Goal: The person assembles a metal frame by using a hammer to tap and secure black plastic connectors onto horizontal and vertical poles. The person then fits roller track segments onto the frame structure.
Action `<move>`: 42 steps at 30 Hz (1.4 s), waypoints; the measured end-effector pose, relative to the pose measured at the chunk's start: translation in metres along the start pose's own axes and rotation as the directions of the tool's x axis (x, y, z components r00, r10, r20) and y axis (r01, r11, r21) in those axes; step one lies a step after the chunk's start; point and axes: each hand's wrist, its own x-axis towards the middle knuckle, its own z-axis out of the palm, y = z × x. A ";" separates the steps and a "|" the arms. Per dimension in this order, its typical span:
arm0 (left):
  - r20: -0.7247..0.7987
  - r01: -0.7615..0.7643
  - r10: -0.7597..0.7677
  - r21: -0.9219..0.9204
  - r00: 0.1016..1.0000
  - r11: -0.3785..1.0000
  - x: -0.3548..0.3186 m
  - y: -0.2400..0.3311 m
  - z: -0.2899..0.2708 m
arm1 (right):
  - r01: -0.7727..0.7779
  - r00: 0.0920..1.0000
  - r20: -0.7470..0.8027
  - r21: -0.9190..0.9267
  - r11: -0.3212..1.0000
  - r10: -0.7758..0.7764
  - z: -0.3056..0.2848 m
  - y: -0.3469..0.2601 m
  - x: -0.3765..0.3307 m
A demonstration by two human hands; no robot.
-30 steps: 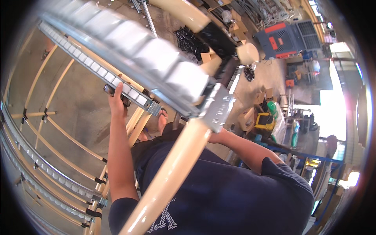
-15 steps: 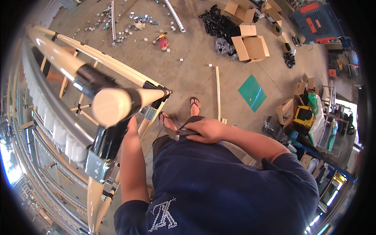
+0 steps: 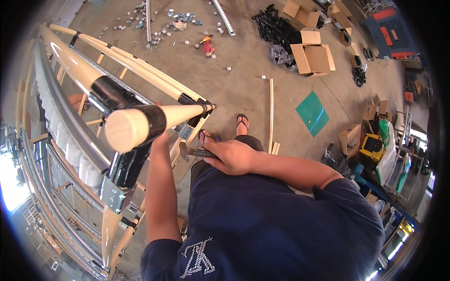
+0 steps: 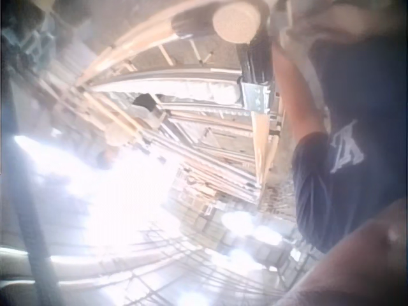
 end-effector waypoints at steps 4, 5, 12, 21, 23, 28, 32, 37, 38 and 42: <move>0.054 0.077 -0.075 -0.043 0.996 0.996 0.001 0.005 0.000 | -0.069 0.997 0.023 -0.024 0.997 0.070 -0.001 -0.010 0.007; 0.050 0.074 -0.071 -0.056 0.996 0.996 -0.001 0.005 -0.001 | -0.094 0.995 0.035 -0.025 0.995 0.095 -0.001 -0.013 0.008; 0.057 0.044 -0.036 -0.144 0.998 0.989 -0.012 -0.008 -0.011 | -0.123 0.992 0.010 -0.037 0.992 0.124 0.006 -0.015 0.014; 0.260 0.068 0.040 -0.394 0.965 0.916 -0.012 -0.017 -0.003 | -0.185 0.983 0.003 -0.056 0.981 0.186 -0.005 -0.020 0.019; -0.149 0.056 -0.058 -0.019 0.987 0.998 -0.007 0.021 0.017 | -0.087 0.994 -0.060 -0.026 0.996 0.086 -0.010 -0.022 0.018; -0.154 0.091 -0.099 -0.060 0.983 0.994 -0.011 0.035 0.020 | 0.093 0.983 -0.158 -0.033 0.995 -0.097 -0.016 -0.027 0.008; -0.177 0.140 -0.138 -0.004 0.974 0.990 -0.019 0.049 0.016 | -0.096 0.995 -0.040 -0.082 0.992 0.093 0.006 0.019 0.033; -0.134 0.182 -0.188 -0.055 0.973 0.982 -0.021 0.056 0.009 | 0.115 0.985 -0.089 -0.296 0.948 -0.147 -0.008 0.009 0.019; -0.148 0.186 -0.189 -0.030 0.971 0.982 -0.019 0.051 0.007 | 0.153 0.979 -0.076 -0.348 0.925 -0.190 -0.009 0.015 0.018; -0.085 0.249 -0.249 -0.015 0.965 0.968 -0.019 0.046 0.006 | 0.005 0.999 0.044 -0.381 0.924 0.013 0.006 0.077 0.013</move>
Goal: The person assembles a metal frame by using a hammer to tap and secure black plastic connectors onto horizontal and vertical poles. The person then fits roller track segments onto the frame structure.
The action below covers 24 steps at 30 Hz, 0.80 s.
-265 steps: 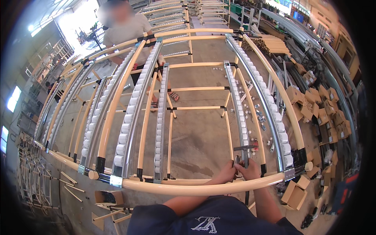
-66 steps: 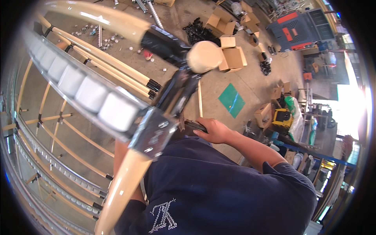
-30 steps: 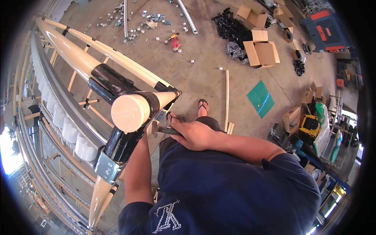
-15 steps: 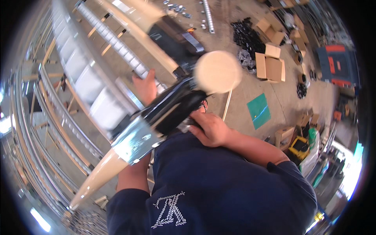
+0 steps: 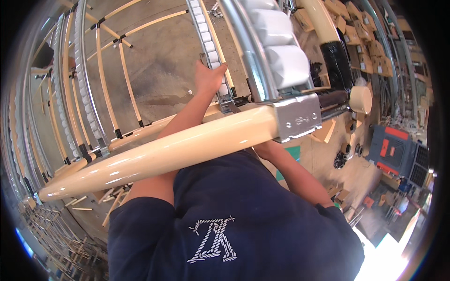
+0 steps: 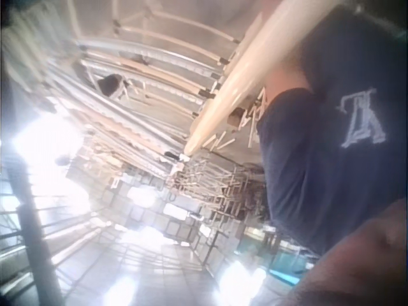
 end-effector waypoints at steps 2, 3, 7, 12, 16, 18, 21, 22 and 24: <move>-0.002 0.025 -0.025 0.003 1.000 1.000 0.015 -0.016 0.008 | 0.083 0.995 -0.054 0.002 0.997 -0.083 -0.024 -0.024 0.003; -0.044 -0.035 0.038 0.063 0.998 0.997 0.010 -0.011 0.008 | 0.148 0.985 -0.098 0.030 0.989 -0.145 -0.036 -0.038 0.001; -0.076 -0.029 0.034 0.066 0.997 0.997 0.012 -0.018 0.011 | 0.040 0.997 0.062 0.023 0.999 -0.041 -0.028 -0.036 0.012; 0.047 0.059 -0.055 -0.102 0.997 0.993 0.018 -0.020 0.008 | 0.187 0.981 -0.054 0.025 0.982 -0.185 -0.027 -0.024 0.005; 0.109 0.042 -0.021 -0.188 0.994 0.981 0.015 -0.014 0.005 | 0.043 0.996 0.074 -0.002 0.999 -0.043 0.006 0.020 0.007; 0.060 0.024 -0.014 -0.157 0.998 0.987 0.021 -0.027 0.006 | 0.155 0.982 -0.104 -0.041 0.987 -0.159 -0.033 -0.031 0.015; 0.078 0.021 -0.010 -0.146 0.997 0.989 0.019 -0.025 0.009 | 0.103 0.994 -0.039 0.017 0.995 -0.102 -0.043 -0.041 0.015; 0.096 0.027 -0.011 -0.165 0.995 0.986 0.018 -0.023 0.007 | 0.027 0.998 0.057 -0.009 1.000 -0.027 -0.037 -0.031 0.010; 0.109 0.022 -0.001 -0.189 0.994 0.982 0.021 -0.024 0.007 | -0.045 0.984 0.174 0.087 0.995 0.030 -0.019 -0.007 0.015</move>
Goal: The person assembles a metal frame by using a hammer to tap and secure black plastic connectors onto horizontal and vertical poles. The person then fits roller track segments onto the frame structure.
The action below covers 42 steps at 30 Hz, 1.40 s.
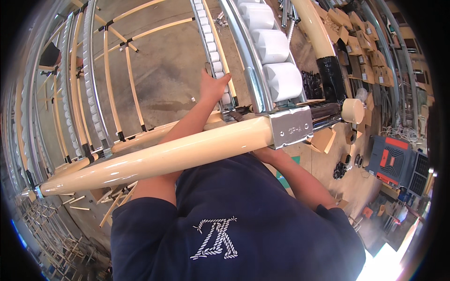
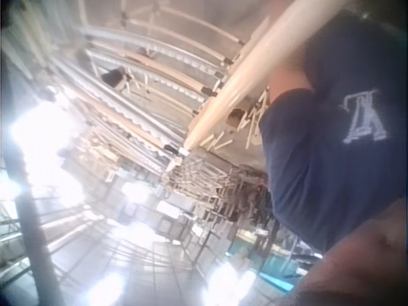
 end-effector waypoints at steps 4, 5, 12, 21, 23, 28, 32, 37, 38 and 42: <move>0.008 -0.001 0.001 -0.014 1.000 1.000 0.003 -0.007 0.000 | 0.211 0.955 -0.213 0.004 0.977 -0.205 -0.025 -0.042 -0.002; 0.014 -0.001 0.001 -0.031 1.000 1.000 0.006 -0.006 0.000 | 0.116 0.987 -0.109 -0.003 0.993 -0.115 -0.016 -0.025 0.005; -0.109 -0.031 0.050 0.169 0.993 0.985 0.006 -0.008 0.000 | 0.128 0.988 -0.085 -0.028 0.991 -0.130 -0.031 -0.037 0.007; -0.042 -0.053 0.056 0.072 0.998 0.996 0.000 0.004 -0.006 | 0.117 0.992 0.074 -0.160 0.980 -0.106 -0.020 -0.005 0.018; -0.095 -0.026 0.040 0.142 0.995 0.990 0.001 0.002 -0.005 | 0.110 0.992 0.074 -0.120 0.987 -0.102 -0.019 0.000 0.019; -0.088 -0.011 0.023 0.133 0.996 0.991 -0.001 -0.007 0.002 | 0.082 0.994 0.066 0.052 0.995 -0.086 -0.020 0.002 0.010; -0.091 -0.020 0.031 0.116 0.995 0.993 0.006 0.008 -0.003 | 0.061 0.997 0.056 -0.020 0.998 -0.059 -0.030 -0.028 0.009; -0.033 -0.007 0.010 0.093 0.999 0.996 -0.005 0.016 -0.008 | 0.024 0.996 0.088 0.120 0.993 -0.035 -0.022 -0.001 0.007; -0.039 -0.014 0.018 0.092 0.999 0.996 -0.002 0.011 -0.009 | 0.023 0.995 0.098 0.132 0.991 -0.036 -0.026 -0.004 0.006; -0.005 0.034 -0.034 0.171 0.999 0.985 -0.007 0.019 -0.003 | 0.215 0.977 -0.016 0.026 0.976 -0.214 -0.026 -0.014 0.005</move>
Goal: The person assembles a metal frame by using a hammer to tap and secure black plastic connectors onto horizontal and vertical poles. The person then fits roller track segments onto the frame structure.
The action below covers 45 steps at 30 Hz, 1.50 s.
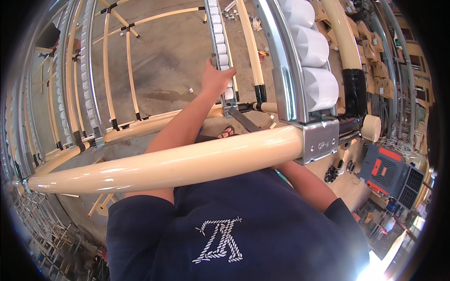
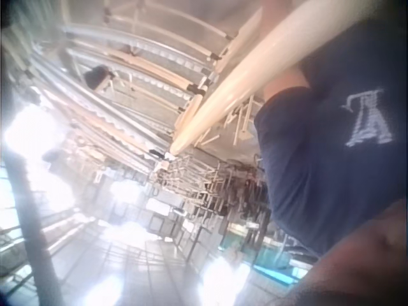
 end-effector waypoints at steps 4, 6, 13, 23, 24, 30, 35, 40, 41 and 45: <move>-0.089 -0.021 0.025 0.043 0.996 0.999 0.011 -0.016 0.004 | -0.054 0.995 0.079 -0.161 0.985 0.067 -0.005 0.005 0.006; -0.109 -0.029 0.032 0.028 0.994 0.999 0.014 -0.025 0.008 | 0.089 0.996 0.043 -0.223 0.971 -0.082 -0.020 -0.015 0.008; -0.071 -0.106 0.090 -0.275 0.993 0.956 0.035 -0.036 0.006 | 0.195 0.979 -0.042 -0.073 0.978 -0.199 -0.033 -0.032 0.020; -0.119 -0.048 0.040 -0.063 0.992 0.997 -0.005 -0.004 0.006 | -0.052 0.998 -0.028 -0.176 0.983 0.048 -0.005 -0.010 0.007; -0.114 -0.068 0.061 -0.054 0.992 0.996 -0.006 -0.007 0.011 | -0.134 0.990 0.019 -0.220 0.966 0.142 -0.003 -0.008 -0.001; -0.138 -0.181 0.193 0.092 0.972 0.979 -0.001 -0.016 0.009 | 0.025 0.987 -0.156 -0.008 1.000 -0.026 0.002 -0.004 0.009; -0.107 -0.124 0.125 0.020 0.986 0.992 0.023 -0.033 0.012 | -0.103 0.984 -0.138 0.078 0.992 0.113 0.010 -0.011 0.010; -0.128 -0.152 0.156 0.044 0.979 0.987 0.013 -0.023 0.003 | -0.104 0.986 -0.124 0.071 0.992 0.112 0.022 -0.004 0.022; -0.117 -0.153 0.158 0.050 0.980 0.987 0.012 -0.022 0.005 | -0.113 0.983 -0.136 0.070 0.991 0.122 0.026 0.000 0.023; -0.138 -0.147 0.150 0.035 0.979 0.989 0.005 -0.019 -0.003 | -0.049 0.981 -0.186 -0.003 0.999 0.048 0.015 -0.023 0.021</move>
